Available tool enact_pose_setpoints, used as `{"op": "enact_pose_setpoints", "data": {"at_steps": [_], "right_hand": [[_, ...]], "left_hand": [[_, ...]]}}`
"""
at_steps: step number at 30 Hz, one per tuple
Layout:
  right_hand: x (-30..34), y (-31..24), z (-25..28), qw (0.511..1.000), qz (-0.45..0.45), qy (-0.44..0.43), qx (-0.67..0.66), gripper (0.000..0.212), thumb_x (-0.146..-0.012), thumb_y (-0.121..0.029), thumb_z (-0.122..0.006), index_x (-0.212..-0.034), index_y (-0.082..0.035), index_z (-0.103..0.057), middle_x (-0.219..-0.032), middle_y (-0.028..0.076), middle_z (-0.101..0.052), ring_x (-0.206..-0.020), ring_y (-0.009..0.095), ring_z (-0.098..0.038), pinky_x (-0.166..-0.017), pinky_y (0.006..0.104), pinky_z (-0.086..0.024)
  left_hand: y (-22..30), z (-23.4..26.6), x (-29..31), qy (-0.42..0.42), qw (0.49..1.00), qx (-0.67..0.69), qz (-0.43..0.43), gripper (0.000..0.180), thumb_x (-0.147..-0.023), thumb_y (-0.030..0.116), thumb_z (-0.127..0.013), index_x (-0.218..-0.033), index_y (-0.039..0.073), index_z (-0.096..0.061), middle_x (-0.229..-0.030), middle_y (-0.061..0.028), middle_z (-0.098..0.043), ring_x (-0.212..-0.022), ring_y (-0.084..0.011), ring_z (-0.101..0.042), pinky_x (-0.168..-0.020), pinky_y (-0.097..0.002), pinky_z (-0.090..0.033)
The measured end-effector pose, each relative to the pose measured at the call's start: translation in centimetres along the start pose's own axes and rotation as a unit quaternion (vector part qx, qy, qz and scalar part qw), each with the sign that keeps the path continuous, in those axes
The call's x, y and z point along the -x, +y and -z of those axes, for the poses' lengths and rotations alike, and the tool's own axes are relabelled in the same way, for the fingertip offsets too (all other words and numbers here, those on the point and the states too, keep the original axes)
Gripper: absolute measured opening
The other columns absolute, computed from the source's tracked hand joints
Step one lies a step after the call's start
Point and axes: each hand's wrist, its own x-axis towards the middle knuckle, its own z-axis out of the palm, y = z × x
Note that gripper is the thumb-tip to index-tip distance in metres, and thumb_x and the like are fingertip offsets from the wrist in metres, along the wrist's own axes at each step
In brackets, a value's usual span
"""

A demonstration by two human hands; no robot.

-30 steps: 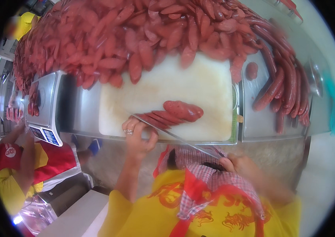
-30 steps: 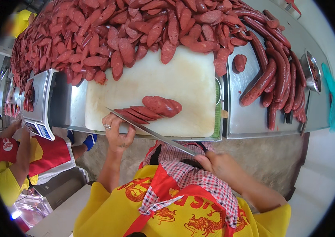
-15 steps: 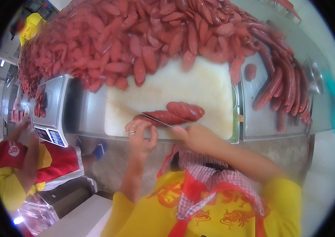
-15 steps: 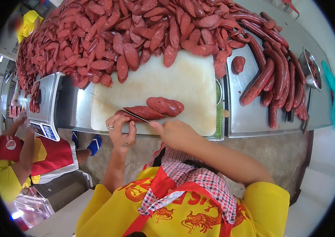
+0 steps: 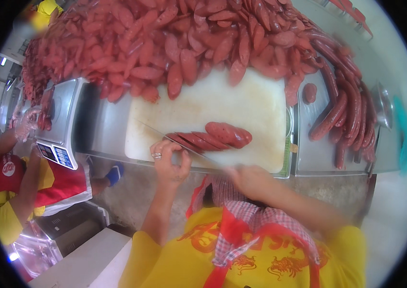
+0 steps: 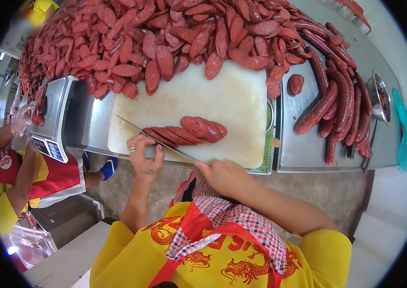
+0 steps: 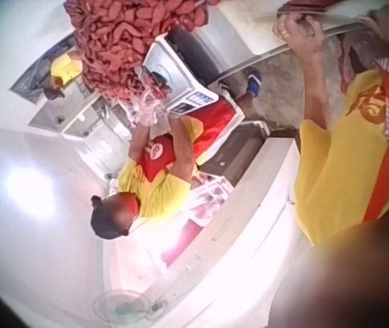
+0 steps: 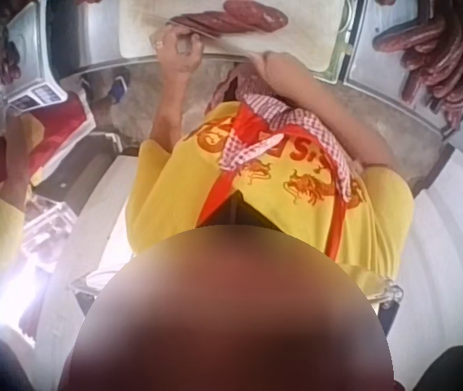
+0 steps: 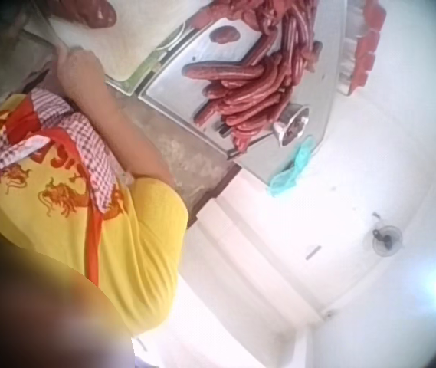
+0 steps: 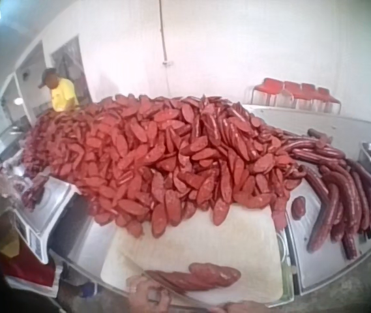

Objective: The person slices long red sausages into thin rounds on a white cutting board using a knife. Sliced pieces accumulate on the board and are periodically moved aside to make space for continued cutting.

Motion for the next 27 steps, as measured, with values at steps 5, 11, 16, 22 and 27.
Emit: {"op": "enact_pose_setpoints", "data": {"at_steps": [5,11,16,22,27], "right_hand": [[-5.5,-2.0,-0.7,0.999,0.038,-0.012,-0.032,0.054,-0.102,-0.043,-0.035,-0.098,0.002,-0.064,-0.076,0.024,-0.066,-0.066,0.039,-0.065,-0.065,0.0472,-0.054],[4.2,6.2,4.3,0.965,-0.125,-0.148,-0.179,0.070,-0.099,-0.059,-0.030,-0.086,0.001,-0.063,-0.053,0.013,-0.054,-0.053,0.029,-0.060,-0.057,0.0400,-0.051],[14.0,11.2,3.6,0.774,-0.368,-0.124,-0.500,0.077,-0.095,-0.070,-0.026,-0.070,-0.003,-0.054,-0.048,0.005,-0.046,-0.038,0.014,-0.045,-0.038,0.0257,-0.038],[14.6,12.5,2.8,0.731,-0.368,-0.171,-0.549,0.076,-0.094,-0.071,-0.023,-0.068,-0.005,-0.050,-0.046,0.003,-0.042,-0.035,0.012,-0.040,-0.034,0.0254,-0.034],[11.4,11.2,5.5,0.744,-0.335,-0.237,-0.528,0.076,-0.096,-0.069,-0.023,-0.066,-0.005,-0.050,-0.045,0.002,-0.042,-0.032,0.010,-0.038,-0.032,0.0242,-0.032]], "left_hand": [[0.7,0.2,0.0,-0.001,1.000,-0.019,0.009,0.026,-0.071,0.005,-0.070,-0.094,0.007,-0.058,-0.101,-0.0122,-0.056,-0.097,-0.0323,-0.050,-0.086,-0.0412,-0.042],[2.0,-0.5,0.4,0.047,0.986,0.032,0.158,0.031,-0.085,0.010,-0.064,-0.111,-0.002,-0.055,-0.116,-0.0194,-0.053,-0.109,-0.0360,-0.049,-0.096,-0.0439,-0.039],[3.1,-4.8,-2.3,0.019,0.973,0.097,0.209,0.037,-0.096,0.017,-0.052,-0.124,-0.006,-0.050,-0.133,-0.0270,-0.046,-0.125,-0.0398,-0.043,-0.106,-0.0435,-0.033],[9.6,-10.0,-3.7,-0.012,0.973,0.142,0.182,0.059,-0.089,0.028,-0.065,-0.133,-0.004,-0.044,-0.147,-0.0316,-0.028,-0.134,-0.0426,-0.034,-0.110,-0.0453,-0.029],[12.6,-10.5,-2.4,-0.004,0.989,0.061,0.135,0.088,-0.066,0.027,-0.085,-0.138,0.002,-0.040,-0.150,-0.0308,-0.021,-0.137,-0.0435,-0.030,-0.112,-0.0474,-0.027]]}}
